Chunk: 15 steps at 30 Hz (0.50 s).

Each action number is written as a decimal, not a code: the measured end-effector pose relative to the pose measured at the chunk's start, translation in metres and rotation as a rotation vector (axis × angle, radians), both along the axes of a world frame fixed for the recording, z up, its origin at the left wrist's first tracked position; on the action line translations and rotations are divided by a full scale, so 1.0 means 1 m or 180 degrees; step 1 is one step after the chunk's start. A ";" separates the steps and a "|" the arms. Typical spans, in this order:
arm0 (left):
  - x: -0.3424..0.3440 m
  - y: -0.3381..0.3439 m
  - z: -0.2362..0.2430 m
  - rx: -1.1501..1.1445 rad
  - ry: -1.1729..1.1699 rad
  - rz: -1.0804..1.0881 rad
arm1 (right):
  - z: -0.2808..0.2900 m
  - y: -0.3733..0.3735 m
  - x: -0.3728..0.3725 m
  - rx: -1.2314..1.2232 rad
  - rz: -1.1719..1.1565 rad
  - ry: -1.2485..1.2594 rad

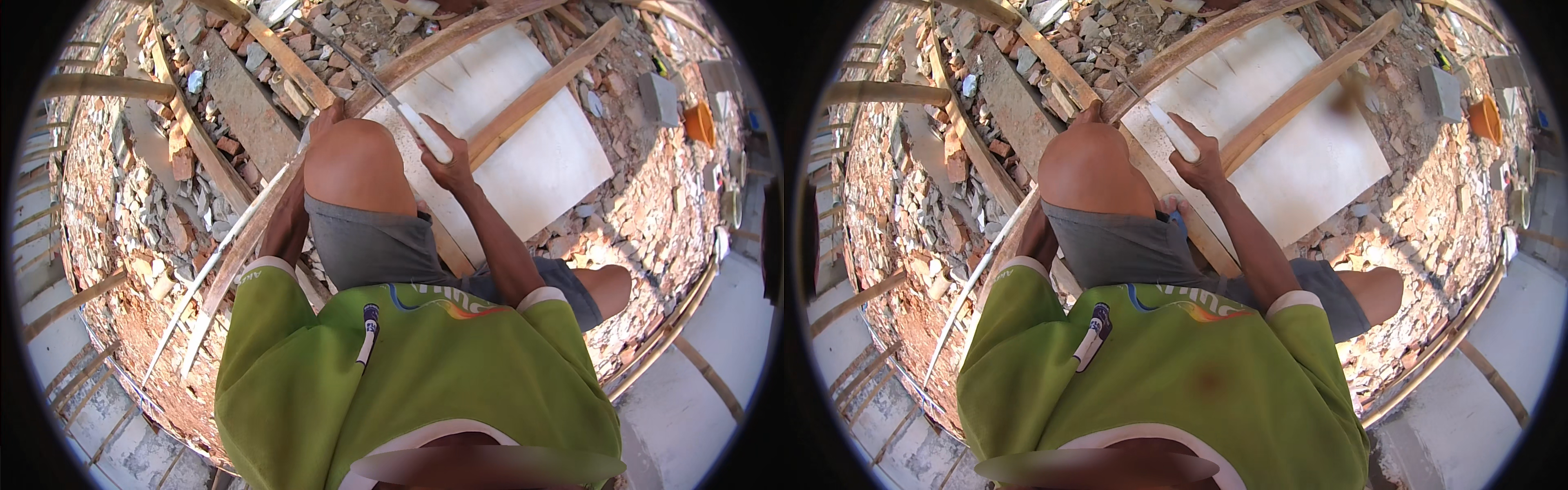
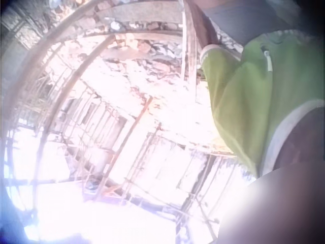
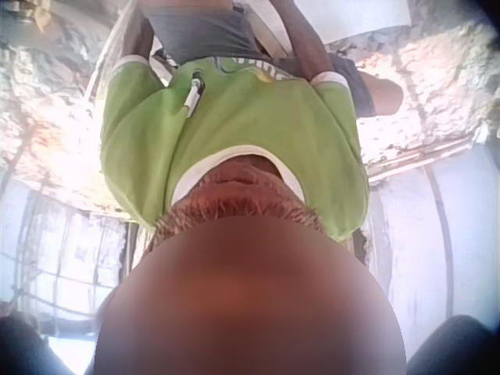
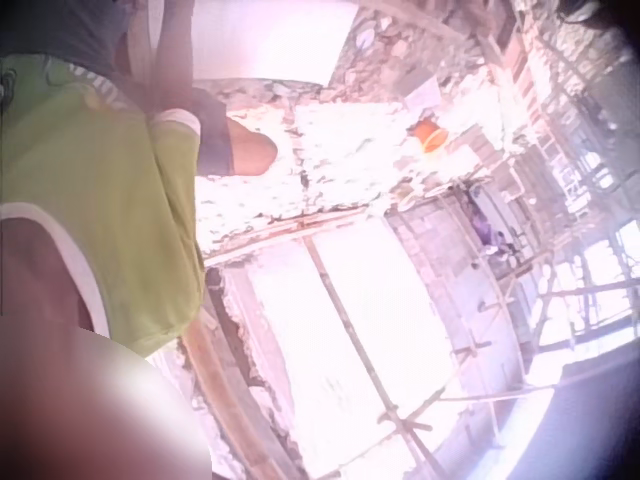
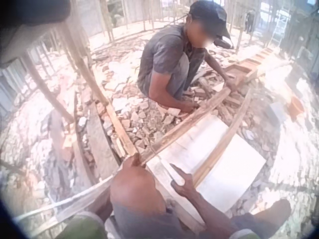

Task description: The person measures a wooden plank with a tape measure, marks it with a pencil, and then cuts it using a hand saw. Another person assists by holding the plank steady.

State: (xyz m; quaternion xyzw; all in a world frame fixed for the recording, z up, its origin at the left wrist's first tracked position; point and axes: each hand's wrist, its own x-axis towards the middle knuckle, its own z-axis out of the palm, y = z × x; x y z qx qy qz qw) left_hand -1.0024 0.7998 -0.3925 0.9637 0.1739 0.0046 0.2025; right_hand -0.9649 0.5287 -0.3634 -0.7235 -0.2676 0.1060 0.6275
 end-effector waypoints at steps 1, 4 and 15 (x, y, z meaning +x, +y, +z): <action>-0.011 0.010 -0.009 -0.0057 0.0131 -0.0011 | 0.006 -0.034 -0.023 -0.0090 0.0062 0.0411; 0.011 0.008 -0.036 -0.0319 0.0288 -0.0187 | 0.054 -0.108 -0.055 -0.0641 0.0075 0.0194; 0.028 0.055 0.008 0.0223 0.0253 0.0202 | 0.121 -0.040 -0.046 -0.0573 0.0184 0.0449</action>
